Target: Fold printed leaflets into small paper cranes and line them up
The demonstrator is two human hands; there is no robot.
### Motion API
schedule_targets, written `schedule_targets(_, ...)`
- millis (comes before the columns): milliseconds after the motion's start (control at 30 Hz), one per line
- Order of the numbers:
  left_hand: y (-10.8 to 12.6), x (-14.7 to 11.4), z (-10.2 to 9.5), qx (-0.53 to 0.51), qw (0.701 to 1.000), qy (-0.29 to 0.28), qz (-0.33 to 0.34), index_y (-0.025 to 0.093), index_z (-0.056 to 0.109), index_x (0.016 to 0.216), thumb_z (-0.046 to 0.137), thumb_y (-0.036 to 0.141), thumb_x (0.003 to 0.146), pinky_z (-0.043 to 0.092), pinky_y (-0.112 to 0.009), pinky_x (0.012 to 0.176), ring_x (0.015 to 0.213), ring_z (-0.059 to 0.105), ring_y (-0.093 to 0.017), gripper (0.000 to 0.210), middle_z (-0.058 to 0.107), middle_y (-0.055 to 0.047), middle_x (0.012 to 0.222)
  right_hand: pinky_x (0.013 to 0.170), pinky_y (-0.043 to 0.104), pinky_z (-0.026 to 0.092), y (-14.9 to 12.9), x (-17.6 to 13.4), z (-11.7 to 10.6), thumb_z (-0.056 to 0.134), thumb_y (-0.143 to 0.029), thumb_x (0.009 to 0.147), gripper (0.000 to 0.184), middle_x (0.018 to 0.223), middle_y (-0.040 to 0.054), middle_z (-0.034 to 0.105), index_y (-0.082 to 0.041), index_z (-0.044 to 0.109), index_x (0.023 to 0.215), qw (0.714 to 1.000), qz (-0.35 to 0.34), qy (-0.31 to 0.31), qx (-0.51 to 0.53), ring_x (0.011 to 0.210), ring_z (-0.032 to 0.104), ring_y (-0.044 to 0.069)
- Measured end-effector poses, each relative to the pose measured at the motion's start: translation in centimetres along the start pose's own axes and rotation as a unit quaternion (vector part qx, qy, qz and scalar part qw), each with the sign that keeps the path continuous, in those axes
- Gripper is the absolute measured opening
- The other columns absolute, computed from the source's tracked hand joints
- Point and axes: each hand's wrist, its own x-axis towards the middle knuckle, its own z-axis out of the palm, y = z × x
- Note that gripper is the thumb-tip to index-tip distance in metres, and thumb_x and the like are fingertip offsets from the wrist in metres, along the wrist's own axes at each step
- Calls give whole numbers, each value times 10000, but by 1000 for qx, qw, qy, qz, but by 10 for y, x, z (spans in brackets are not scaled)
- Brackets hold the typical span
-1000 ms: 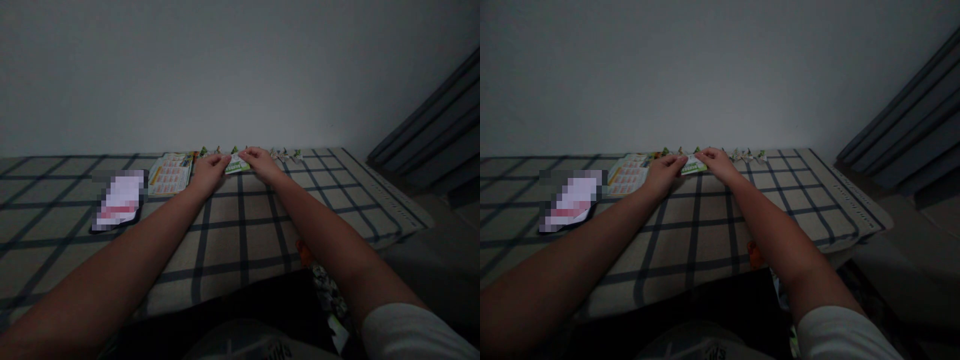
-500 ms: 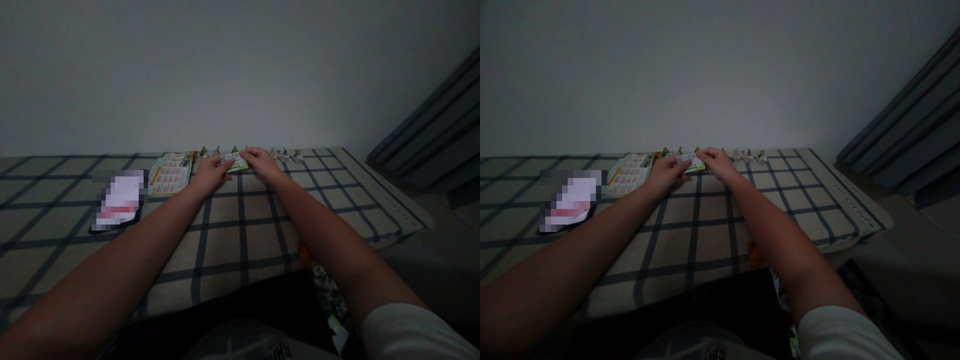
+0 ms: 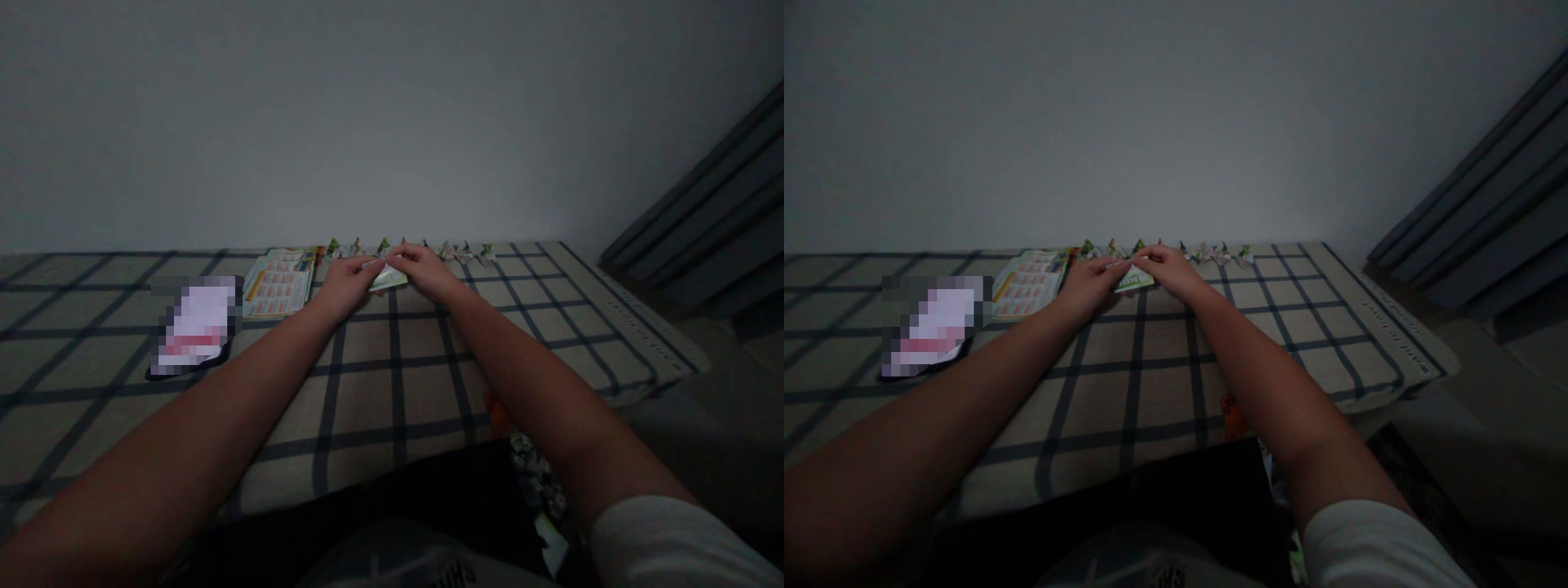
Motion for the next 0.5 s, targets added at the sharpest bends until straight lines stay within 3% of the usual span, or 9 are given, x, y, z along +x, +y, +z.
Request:
schedule_targets(267,9,-1,2,4,999,49,-9,147,794,921,709,554,810,488,-270,624,667,636,-180,431,726,-50,720,806,295,492,-8,0,3,736,-333,780,173,812,-4,654,-187,653,818,999,6,43,2,812,604,151)
schedule_targets(500,17,-2,-2,39,998,50,18,150,809,951,669,534,839,459,-273,621,634,600,-171,424,693,-31,643,769,280,484,-11,-1,-2,757,-323,777,205,774,-9,634,-189,609,733,999,9,42,12,770,578,136)
